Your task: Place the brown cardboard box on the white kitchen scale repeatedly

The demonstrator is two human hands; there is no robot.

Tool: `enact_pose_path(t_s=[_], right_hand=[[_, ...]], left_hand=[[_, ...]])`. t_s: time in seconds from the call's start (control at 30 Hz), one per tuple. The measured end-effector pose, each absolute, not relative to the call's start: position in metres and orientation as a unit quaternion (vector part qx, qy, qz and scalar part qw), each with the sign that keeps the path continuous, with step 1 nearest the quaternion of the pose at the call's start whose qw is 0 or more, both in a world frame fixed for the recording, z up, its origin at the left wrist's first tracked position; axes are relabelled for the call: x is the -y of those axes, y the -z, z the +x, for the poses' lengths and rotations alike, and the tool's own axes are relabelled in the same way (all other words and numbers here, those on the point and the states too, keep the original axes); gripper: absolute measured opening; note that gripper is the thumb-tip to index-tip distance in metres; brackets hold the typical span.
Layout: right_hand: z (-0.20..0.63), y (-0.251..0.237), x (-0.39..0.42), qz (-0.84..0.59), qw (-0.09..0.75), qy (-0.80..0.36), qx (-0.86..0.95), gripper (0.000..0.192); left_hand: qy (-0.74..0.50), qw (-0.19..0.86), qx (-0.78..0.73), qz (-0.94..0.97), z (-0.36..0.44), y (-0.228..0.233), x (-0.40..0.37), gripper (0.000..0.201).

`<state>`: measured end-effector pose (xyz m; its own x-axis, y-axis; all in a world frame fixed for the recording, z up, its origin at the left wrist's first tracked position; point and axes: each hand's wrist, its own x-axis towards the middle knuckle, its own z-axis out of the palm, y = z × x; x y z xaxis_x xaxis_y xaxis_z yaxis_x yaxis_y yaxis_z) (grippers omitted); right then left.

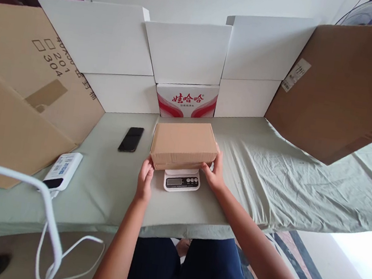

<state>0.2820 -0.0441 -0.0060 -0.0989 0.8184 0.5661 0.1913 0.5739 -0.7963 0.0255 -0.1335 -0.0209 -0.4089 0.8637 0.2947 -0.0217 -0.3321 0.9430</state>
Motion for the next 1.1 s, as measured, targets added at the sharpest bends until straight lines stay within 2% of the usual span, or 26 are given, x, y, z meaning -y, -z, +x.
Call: enact_pose_path(t_s=[0.23,0.53,0.67,0.93,1.1], right_hand=[[0.281,0.007,0.045,-0.357,0.565,-0.291,0.685,0.089],[0.283,0.007,0.045,-0.371,0.575,-0.299,0.665,0.087],[0.286,0.006,0.045,-0.383,0.595,-0.305,0.637,0.081],[0.286,0.002,0.046,-0.361,0.581,-0.319,0.656,0.067],[0.283,0.0,0.05,-0.365,0.578,-0.297,0.667,0.069]], left_hand=[[-0.702,0.314,-0.473,0.431,0.025,0.024,0.138,0.079],[-0.709,0.295,-0.482,0.421,0.024,0.026,0.137,0.08],[-0.723,0.296,-0.478,0.401,0.025,0.023,0.137,0.081],[-0.716,0.299,-0.483,0.405,0.024,0.024,0.135,0.085],[-0.701,0.305,-0.494,0.415,0.022,0.033,0.136,0.08]])
